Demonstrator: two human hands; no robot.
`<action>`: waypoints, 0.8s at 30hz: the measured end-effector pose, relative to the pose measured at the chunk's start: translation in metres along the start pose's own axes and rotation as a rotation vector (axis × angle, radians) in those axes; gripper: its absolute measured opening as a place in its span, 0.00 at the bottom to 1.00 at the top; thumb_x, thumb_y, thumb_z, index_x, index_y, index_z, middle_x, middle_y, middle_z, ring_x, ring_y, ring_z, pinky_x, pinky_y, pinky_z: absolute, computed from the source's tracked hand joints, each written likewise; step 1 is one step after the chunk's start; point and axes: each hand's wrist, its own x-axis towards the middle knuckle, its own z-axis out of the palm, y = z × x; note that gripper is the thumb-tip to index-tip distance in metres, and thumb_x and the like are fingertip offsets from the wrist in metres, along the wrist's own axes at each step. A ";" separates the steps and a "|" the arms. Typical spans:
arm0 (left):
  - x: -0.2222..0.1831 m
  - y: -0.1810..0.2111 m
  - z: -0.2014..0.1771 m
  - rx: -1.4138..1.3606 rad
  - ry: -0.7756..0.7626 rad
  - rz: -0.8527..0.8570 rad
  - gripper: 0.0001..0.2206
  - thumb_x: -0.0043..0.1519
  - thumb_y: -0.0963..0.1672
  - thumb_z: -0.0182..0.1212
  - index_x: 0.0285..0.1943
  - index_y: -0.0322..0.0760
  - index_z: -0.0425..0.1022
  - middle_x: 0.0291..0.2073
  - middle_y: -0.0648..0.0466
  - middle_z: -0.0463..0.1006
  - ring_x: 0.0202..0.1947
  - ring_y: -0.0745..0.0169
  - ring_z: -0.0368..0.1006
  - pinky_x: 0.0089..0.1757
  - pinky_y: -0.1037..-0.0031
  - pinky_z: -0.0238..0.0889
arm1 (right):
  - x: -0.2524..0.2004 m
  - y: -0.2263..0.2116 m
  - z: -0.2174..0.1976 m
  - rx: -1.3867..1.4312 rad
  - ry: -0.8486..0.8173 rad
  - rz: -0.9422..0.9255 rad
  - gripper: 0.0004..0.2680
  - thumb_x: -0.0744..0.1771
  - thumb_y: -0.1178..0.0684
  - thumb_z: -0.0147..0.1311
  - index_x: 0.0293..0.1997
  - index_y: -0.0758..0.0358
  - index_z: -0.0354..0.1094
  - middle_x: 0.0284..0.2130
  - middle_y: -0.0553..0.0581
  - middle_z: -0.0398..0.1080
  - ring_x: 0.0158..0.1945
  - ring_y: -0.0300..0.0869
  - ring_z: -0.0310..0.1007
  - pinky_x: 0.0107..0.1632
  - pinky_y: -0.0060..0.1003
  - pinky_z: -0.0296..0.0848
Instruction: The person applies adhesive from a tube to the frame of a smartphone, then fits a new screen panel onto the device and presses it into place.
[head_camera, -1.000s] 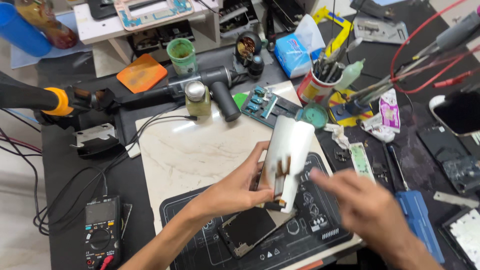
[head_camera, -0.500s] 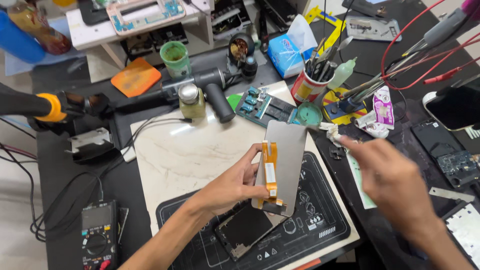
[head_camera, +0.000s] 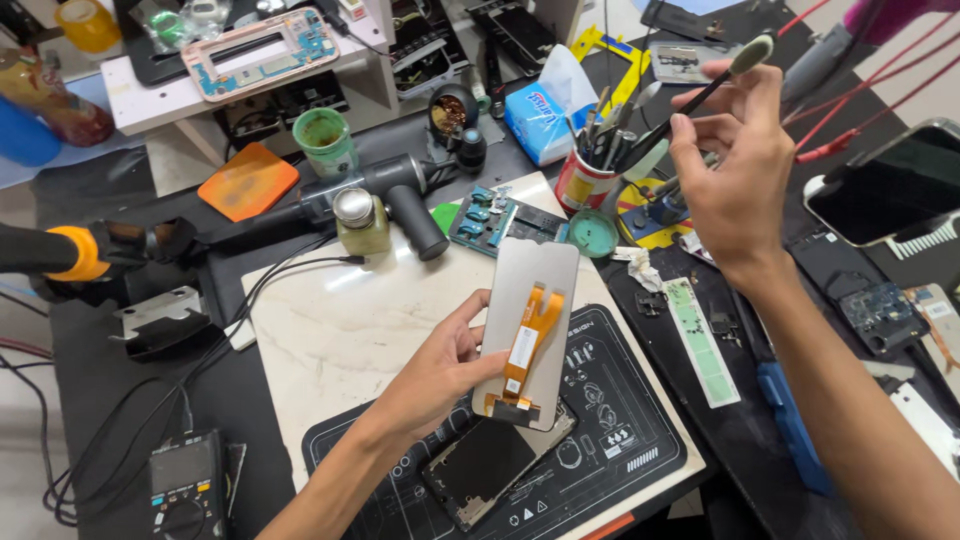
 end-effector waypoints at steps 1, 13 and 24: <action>0.000 0.000 -0.001 -0.014 -0.011 0.009 0.30 0.62 0.39 0.59 0.74 0.31 0.54 0.51 0.43 0.80 0.48 0.63 0.78 0.53 0.71 0.71 | 0.001 0.004 0.005 -0.001 0.006 -0.046 0.16 0.74 0.69 0.52 0.68 0.68 0.48 0.49 0.62 0.72 0.51 0.41 0.79 0.54 0.33 0.81; 0.000 -0.006 -0.014 -0.088 -0.047 0.018 0.34 0.60 0.36 0.56 0.79 0.33 0.50 0.51 0.42 0.79 0.47 0.63 0.78 0.53 0.70 0.70 | 0.006 0.016 0.029 -0.209 -0.107 -0.108 0.27 0.71 0.67 0.58 0.75 0.59 0.40 0.49 0.68 0.74 0.49 0.50 0.81 0.51 0.38 0.81; 0.000 -0.001 -0.009 -0.019 -0.043 0.031 0.28 0.66 0.39 0.54 0.76 0.36 0.50 0.55 0.42 0.79 0.52 0.61 0.77 0.55 0.65 0.70 | -0.089 -0.053 0.025 0.442 -0.559 0.631 0.13 0.66 0.58 0.61 0.57 0.67 0.68 0.38 0.54 0.75 0.38 0.34 0.77 0.40 0.29 0.76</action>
